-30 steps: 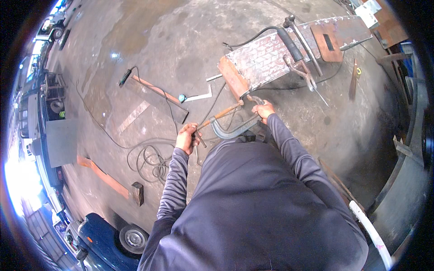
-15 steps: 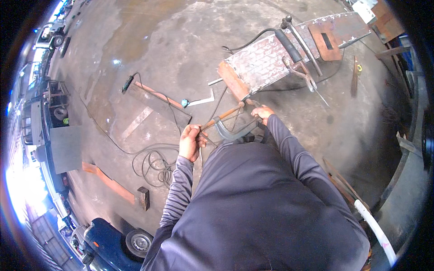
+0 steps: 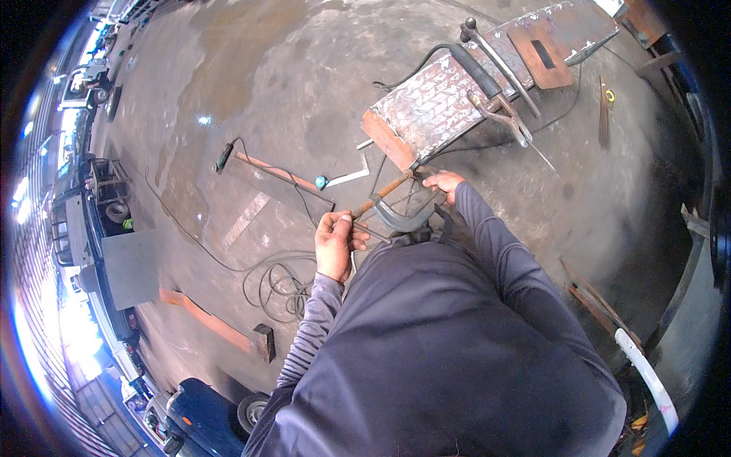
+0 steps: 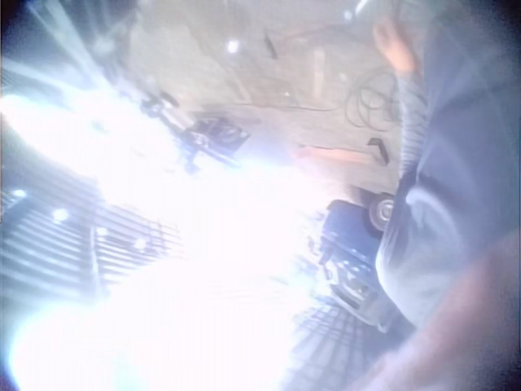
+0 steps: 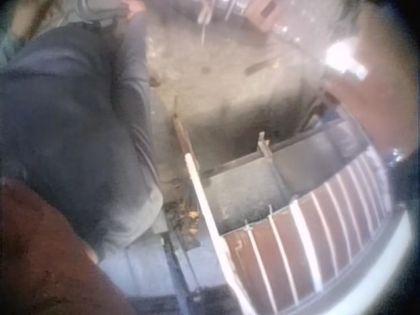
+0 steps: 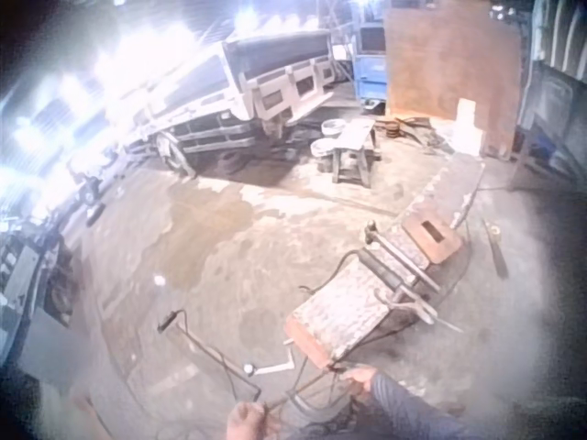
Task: The person welds a metal frame using a welding torch and protective mask. They repeatedly lower the mask to weld, then lift it to inspect the work, and adjust the welding torch and cables between welds.
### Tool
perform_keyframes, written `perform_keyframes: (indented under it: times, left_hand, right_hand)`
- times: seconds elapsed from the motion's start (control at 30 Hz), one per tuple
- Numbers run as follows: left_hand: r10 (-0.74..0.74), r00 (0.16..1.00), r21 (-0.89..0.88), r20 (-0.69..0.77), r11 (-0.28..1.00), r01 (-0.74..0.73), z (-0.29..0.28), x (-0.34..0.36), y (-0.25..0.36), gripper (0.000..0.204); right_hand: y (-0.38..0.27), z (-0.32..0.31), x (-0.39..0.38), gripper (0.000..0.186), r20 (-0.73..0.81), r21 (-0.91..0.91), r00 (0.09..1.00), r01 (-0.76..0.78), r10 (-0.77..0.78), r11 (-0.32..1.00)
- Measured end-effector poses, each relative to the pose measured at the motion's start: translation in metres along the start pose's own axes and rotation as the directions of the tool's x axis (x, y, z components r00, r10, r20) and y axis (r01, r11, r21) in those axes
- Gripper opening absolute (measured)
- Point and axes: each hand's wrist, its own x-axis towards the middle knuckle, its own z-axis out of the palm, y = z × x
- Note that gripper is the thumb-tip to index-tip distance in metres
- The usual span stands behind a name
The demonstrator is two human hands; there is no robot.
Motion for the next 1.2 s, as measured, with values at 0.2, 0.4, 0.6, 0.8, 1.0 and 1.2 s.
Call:
perform_keyframes:
  times: [0.2, 0.4, 0.6, 0.8, 1.0, 1.2]
  left_hand:
    - [0.067, 0.997, 0.038, 0.048, 0.997, -0.069, 0.006, -0.006, -0.008, 0.022]
    - [0.072, 0.995, 0.029, 0.062, 0.997, -0.074, 0.003, -0.018, -0.012, 0.028]
    - [0.025, 0.999, 0.058, 0.047, 0.998, -0.027, 0.002, -0.018, -0.018, 0.027]
    - [0.409, 0.894, 0.639, 0.185, 0.641, -0.425, -0.025, 0.051, 0.078, 0.045]
    - [0.488, 0.778, 0.835, 0.396, 0.161, -0.526, 0.085, 0.255, 0.059, 0.088]
    - [-0.002, 0.945, 0.938, 0.328, -0.121, -0.326, 0.182, 0.304, 0.053, 0.081]
  right_hand:
    - [0.006, -0.009, 0.017, 0.026, 0.011, 0.002, 0.997, 0.078, -0.078, 0.997]
    - [0.001, -0.001, 0.009, 0.023, 0.029, -0.008, 0.995, 0.1, -0.1, 0.995]
    - [0.016, -0.012, 0.034, 0.077, 0.088, 0.036, 0.982, 0.162, -0.165, 0.986]
    - [0.029, -0.054, 0.031, 0.091, 0.105, -0.062, 0.992, 0.07, -0.063, 0.996]
    - [0.071, -0.084, 0.062, 0.081, 0.31, -0.071, 0.913, 0.301, -0.266, 0.951]
    - [0.069, -0.103, 0.058, 0.086, 0.204, 0.014, 0.954, 0.219, -0.217, 0.976]
